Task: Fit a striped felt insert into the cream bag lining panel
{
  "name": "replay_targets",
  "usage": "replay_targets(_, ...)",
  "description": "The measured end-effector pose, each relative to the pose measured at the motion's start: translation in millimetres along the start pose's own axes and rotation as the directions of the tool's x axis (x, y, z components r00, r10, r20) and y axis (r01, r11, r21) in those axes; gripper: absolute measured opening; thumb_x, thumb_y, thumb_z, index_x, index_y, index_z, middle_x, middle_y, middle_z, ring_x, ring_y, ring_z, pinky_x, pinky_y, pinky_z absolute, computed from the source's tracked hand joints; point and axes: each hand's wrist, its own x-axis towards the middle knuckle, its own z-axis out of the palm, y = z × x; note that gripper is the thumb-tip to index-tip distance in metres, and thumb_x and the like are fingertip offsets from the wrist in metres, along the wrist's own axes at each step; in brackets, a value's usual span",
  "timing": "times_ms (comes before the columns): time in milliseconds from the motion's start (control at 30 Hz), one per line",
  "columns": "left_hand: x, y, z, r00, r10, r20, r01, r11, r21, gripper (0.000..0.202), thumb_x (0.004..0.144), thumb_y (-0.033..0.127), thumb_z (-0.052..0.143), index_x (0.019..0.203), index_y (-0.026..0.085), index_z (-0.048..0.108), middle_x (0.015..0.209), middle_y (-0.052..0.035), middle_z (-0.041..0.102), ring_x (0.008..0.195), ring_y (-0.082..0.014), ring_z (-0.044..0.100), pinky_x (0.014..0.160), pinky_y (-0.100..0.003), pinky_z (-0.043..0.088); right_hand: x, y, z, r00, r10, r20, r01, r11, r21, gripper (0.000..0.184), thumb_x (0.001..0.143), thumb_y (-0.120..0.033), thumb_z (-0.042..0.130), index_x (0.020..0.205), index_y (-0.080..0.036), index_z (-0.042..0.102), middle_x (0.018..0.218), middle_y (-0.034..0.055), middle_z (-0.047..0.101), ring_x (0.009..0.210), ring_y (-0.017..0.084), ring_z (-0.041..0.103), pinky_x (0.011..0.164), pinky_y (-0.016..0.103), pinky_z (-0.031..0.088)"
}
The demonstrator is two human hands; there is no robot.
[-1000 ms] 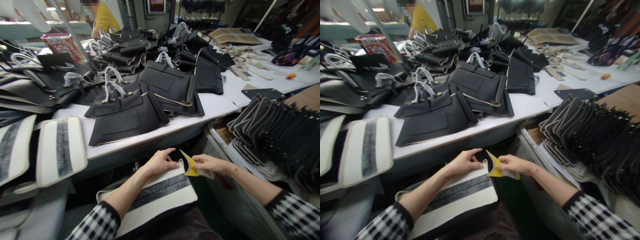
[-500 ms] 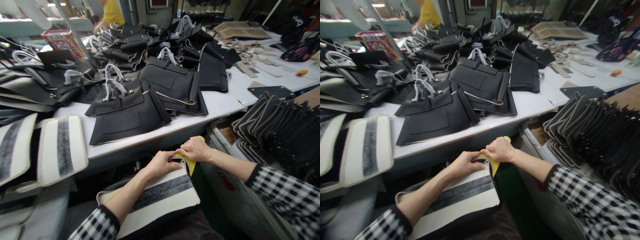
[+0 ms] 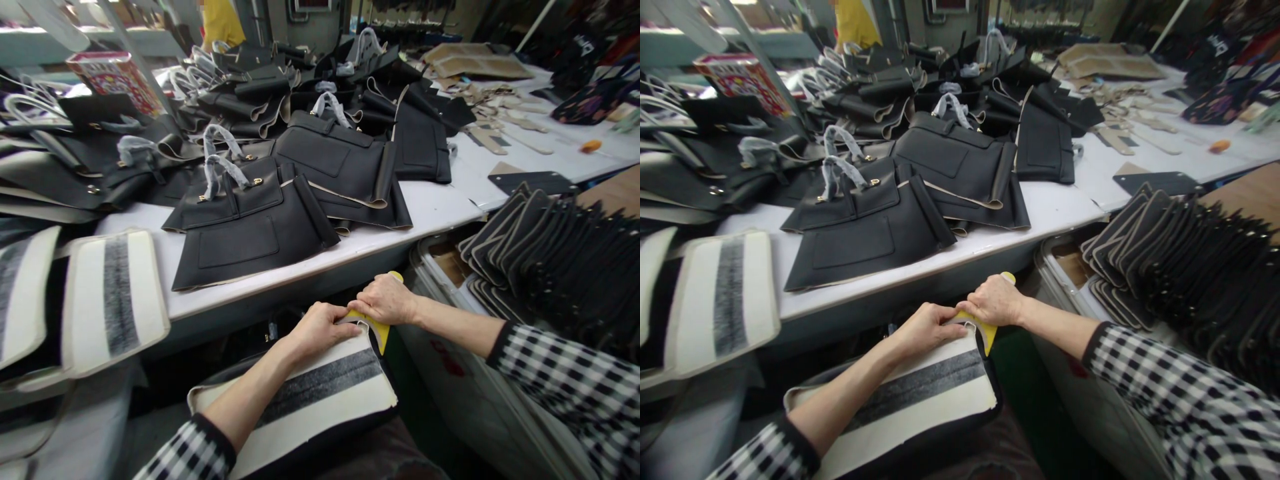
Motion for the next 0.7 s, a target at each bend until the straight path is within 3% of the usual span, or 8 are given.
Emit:
replay_targets(333, 0.1, 1.7, 4.7, 0.993, 0.103, -0.050, -0.091, 0.976, 0.198, 0.035, 0.088, 0.043, 0.057, 0.069, 0.016, 0.064, 0.054, 0.0056, 0.042, 0.051, -0.0076, 0.039, 0.051, -0.024, 0.023, -5.0, -10.6, 0.9, 0.998, 0.030, 0.053, -0.028, 0.999, -0.027, 0.064, 0.103, -0.046, 0.021, 0.071, -0.019, 0.069, 0.071, 0.0072, 0.073, 0.066, 0.022, 0.068, 0.056, 0.030, 0.025)
replay_targets(700, -1.8, 6.8, 8.1, 0.988, 0.151, -0.043, -0.119, 0.897, 0.426, 0.040, 0.095, 0.047, 0.047, 0.079, 0.017, 0.069, 0.070, -0.0063, 0.068, 0.058, -0.0150, 0.056, 0.056, -0.026, 0.032, -13.2, -26.7, 7.5, 0.980, 0.170, 0.103, -0.171, 0.985, 0.001, 0.055, 0.102, -0.044, 0.026, 0.084, -0.023, 0.074, 0.080, 0.0050, 0.075, 0.071, 0.022, 0.069, 0.055, 0.028, 0.031)
